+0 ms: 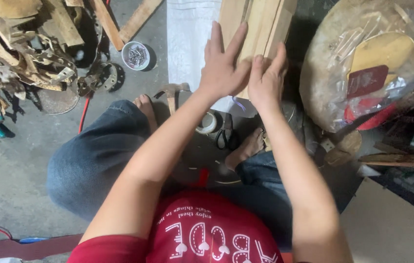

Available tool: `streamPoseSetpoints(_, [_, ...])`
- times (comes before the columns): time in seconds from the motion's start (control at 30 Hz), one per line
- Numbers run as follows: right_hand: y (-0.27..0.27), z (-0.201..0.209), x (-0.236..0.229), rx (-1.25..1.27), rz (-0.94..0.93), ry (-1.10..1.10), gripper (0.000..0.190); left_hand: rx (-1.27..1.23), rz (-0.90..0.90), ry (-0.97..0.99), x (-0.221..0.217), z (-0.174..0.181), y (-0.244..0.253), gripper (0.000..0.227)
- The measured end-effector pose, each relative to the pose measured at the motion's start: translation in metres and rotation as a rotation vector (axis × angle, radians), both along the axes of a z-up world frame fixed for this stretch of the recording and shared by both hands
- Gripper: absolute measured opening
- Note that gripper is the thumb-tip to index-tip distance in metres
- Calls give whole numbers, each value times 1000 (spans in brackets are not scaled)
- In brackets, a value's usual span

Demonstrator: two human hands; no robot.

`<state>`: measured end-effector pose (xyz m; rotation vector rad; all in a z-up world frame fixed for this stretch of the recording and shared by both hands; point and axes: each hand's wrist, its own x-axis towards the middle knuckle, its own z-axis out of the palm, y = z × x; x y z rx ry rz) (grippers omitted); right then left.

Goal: The person assembles a small wooden basket by arranging slats around a circular base and securing them with purple ties. They then apply clear adhesive tape around the upper rim to reinforce the structure, using scissors to trim the tape.

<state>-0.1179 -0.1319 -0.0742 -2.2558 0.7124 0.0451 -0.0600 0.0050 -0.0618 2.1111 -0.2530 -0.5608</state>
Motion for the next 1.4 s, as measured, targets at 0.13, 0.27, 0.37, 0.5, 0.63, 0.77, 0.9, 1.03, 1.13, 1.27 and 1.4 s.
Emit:
streamPoseSetpoints(0.13, [11, 5, -1, -49, 5, -20, 63, -25, -5, -46, -3, -11, 7, 70])
streamPoseSetpoints(0.27, [10, -4, -1, -80, -15, 25, 62, -37, -11, -54, 0, -11, 10, 70])
streamPoseSetpoints(0.37, [10, -5, -1, -91, 5, -8, 62, -17, -15, -58, 0, -16, 11, 70])
streamPoseSetpoints(0.5, [18, 10, 3, -44, -64, 141, 61, 2, -11, -85, -2, -19, 10, 69])
streamPoseSetpoints(0.63, [29, 13, 4, -95, -67, 170, 61, -20, 0, -4, 0, -5, 19, 70])
streamPoseSetpoints(0.77, [25, 8, 3, -104, -42, 128, 64, 0, -12, 46, 3, 4, 21, 71])
streamPoseSetpoints(0.9, [26, 16, 6, -53, 9, 155, 68, -54, 4, 36, 0, -9, 24, 70])
streamPoseSetpoints(1.03, [16, 5, 2, -62, -23, 229, 66, -63, 15, 35, 0, -13, 25, 70])
streamPoseSetpoints(1.13, [-20, -17, -12, -1, 159, -63, 71, -159, -60, -34, 0, -19, 37, 71])
streamPoseSetpoints(1.27, [-44, 15, -44, 639, 106, -48, 67, -287, 276, -22, -33, -75, 87, 63])
streamPoseSetpoints(1.4, [-18, 43, -67, 860, 22, -37, 104, -182, 396, -1, -84, -90, 108, 61])
